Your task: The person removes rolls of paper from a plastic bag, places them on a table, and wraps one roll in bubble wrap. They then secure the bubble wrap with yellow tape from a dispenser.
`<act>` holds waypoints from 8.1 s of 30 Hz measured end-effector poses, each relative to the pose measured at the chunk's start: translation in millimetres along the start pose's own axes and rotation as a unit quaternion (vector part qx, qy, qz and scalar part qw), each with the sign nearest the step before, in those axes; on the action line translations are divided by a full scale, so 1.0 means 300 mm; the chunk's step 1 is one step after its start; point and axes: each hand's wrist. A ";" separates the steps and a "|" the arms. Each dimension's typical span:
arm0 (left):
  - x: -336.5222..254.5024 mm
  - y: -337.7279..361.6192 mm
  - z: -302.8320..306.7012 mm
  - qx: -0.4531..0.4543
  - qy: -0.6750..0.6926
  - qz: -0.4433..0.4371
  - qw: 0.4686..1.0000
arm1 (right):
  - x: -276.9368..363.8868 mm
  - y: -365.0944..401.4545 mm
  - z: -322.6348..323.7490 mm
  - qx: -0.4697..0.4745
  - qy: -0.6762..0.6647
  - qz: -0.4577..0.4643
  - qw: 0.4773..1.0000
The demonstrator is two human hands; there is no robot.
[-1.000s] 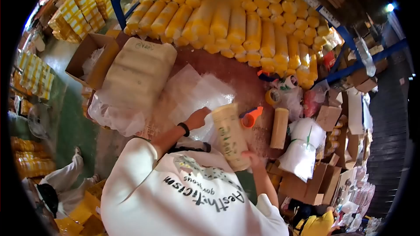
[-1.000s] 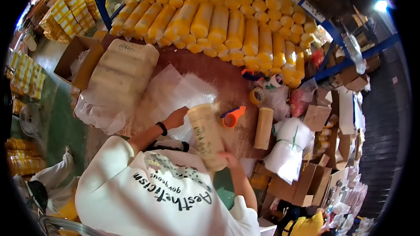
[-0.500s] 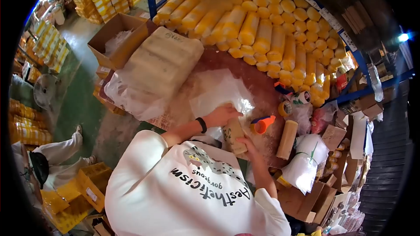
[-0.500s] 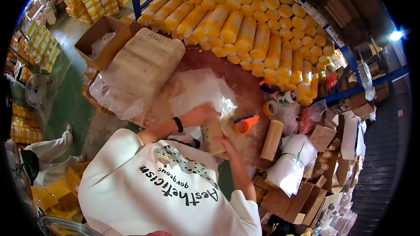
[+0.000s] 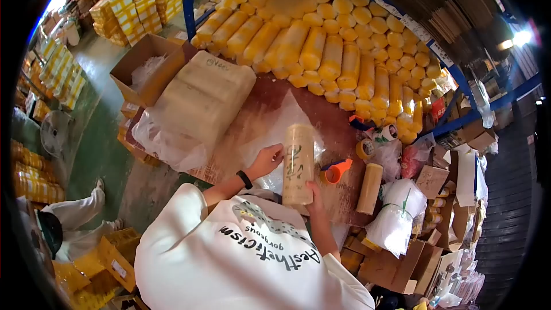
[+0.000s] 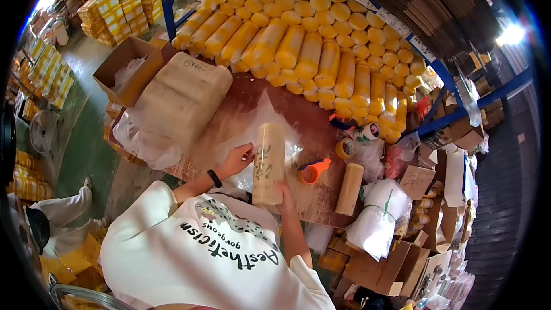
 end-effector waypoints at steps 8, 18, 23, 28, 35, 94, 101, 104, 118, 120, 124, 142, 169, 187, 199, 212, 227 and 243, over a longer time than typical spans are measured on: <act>0.066 0.013 -0.019 -0.035 0.038 -0.018 0.998 | -0.040 -0.063 -0.064 -0.023 0.209 0.085 0.974; 0.037 -0.025 -0.012 -0.025 -0.133 -0.186 0.973 | -0.109 -0.045 -0.098 -0.116 0.350 0.077 0.926; 0.210 0.007 -0.065 0.185 0.005 0.017 0.983 | -0.198 -0.155 0.002 -0.241 0.314 -0.036 0.918; 0.325 0.083 -0.043 0.088 -0.059 -0.058 0.993 | -0.080 -0.123 -0.075 -0.276 0.438 0.025 0.855; 0.265 0.118 -0.036 0.108 -0.034 0.290 0.950 | -0.055 -0.201 0.171 -0.070 0.506 0.026 0.859; -0.569 -0.033 0.390 0.006 0.441 0.278 0.853 | 0.441 0.101 -0.615 0.017 0.181 0.294 0.938; 0.134 0.205 0.339 0.029 0.372 0.398 0.838 | 0.290 -0.162 -0.493 0.082 0.372 0.168 0.909; 0.399 0.281 0.401 0.007 0.188 0.438 0.879 | 0.285 -0.180 -0.290 -0.003 0.444 0.193 0.875; 0.190 -0.012 0.224 0.169 -0.441 -0.046 0.880 | 0.216 -0.236 -0.010 -0.047 0.732 0.295 0.613; 0.108 -0.061 0.246 0.108 -0.409 -0.085 0.902 | 0.235 -0.242 -0.015 -0.054 0.728 0.353 0.585; 0.036 -0.078 0.250 0.069 -0.374 -0.154 0.912 | 0.275 -0.213 -0.027 -0.068 0.733 0.370 0.566; 0.047 -0.010 0.236 0.060 -0.330 -0.108 0.936 | 0.020 -0.351 -0.400 0.013 0.855 0.273 0.440; 0.292 0.137 0.315 -0.046 0.223 0.220 0.949 | -0.070 -0.637 -0.314 0.121 0.855 0.298 0.407; -0.244 -0.203 0.342 0.029 -0.232 -0.215 0.948 | 0.428 -0.452 -0.228 0.022 0.528 0.335 0.780; -0.400 -0.376 0.253 -0.058 -0.272 -0.343 0.897 | 0.603 -0.202 -0.181 -0.087 0.188 0.417 0.885; -0.285 -0.300 0.273 0.049 -0.243 -0.283 0.926 | 0.349 -0.175 -0.053 -0.071 0.161 0.331 0.927; -0.288 -0.332 0.320 0.127 -0.221 -0.317 0.913 | 0.232 -0.257 0.357 -0.113 0.467 0.250 0.841; -0.309 -0.334 0.301 0.162 -0.183 -0.346 0.906 | 0.195 -0.179 0.082 -0.132 0.375 0.267 0.878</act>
Point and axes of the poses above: each hand's wrist, its own y-axis away from the middle knuckle, its own z-axis out of the back of the hand, x = y × z, and after that the axes turned 2 degrees about x, right-handed
